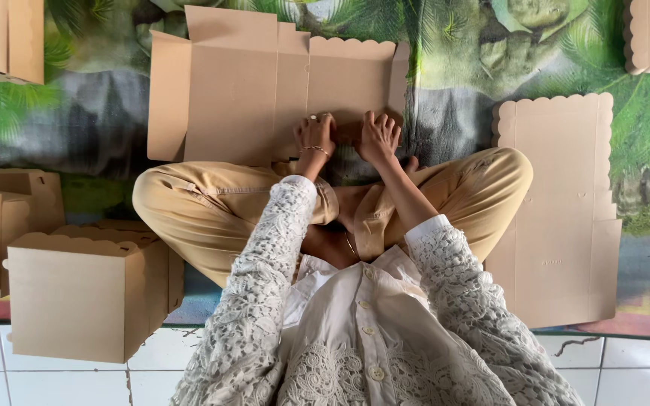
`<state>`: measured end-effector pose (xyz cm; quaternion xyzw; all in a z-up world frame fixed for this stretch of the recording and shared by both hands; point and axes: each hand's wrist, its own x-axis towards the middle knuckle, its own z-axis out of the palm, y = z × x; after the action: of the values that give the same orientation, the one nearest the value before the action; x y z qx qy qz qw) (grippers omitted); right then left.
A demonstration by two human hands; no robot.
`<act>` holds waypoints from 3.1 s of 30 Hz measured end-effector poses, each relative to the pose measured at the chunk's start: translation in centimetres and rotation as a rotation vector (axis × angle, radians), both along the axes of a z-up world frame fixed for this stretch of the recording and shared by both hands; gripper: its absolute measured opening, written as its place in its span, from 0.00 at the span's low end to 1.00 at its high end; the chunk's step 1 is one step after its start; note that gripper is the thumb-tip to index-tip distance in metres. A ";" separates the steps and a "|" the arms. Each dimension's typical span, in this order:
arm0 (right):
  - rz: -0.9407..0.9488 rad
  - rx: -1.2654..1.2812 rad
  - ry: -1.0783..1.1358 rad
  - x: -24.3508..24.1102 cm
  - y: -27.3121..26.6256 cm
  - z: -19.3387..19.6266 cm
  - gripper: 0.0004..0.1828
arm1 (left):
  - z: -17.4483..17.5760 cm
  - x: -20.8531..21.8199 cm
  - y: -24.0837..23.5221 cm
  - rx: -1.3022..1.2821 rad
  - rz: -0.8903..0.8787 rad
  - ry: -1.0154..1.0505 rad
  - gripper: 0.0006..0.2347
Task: The person sits cross-legged on the floor and assembles a flat cardboard box by folding its sides and tucking the flaps into slots to form a three-dimensional container. The person handles the box by hand, folding and securing the flaps.
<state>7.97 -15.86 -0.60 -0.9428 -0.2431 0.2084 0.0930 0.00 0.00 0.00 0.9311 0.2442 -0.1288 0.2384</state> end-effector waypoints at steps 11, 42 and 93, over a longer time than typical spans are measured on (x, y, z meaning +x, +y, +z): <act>-0.045 0.001 0.184 2.0 -2.3 1.9 0.28 | 2.0 -1.9 3.3 0.052 0.048 0.020 0.17; 0.265 0.196 -0.142 -2.2 -2.5 7.4 0.14 | 0.0 -6.9 8.6 0.224 -0.292 0.036 0.33; 0.261 0.344 -0.496 -1.1 -3.3 6.9 0.16 | -10.4 -2.3 5.8 0.590 -0.764 -0.643 0.12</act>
<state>6.84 -19.11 6.33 -0.8962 -0.4086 -0.0613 0.1614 -2.30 5.79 -10.45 0.9726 -0.1683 0.1571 -0.0327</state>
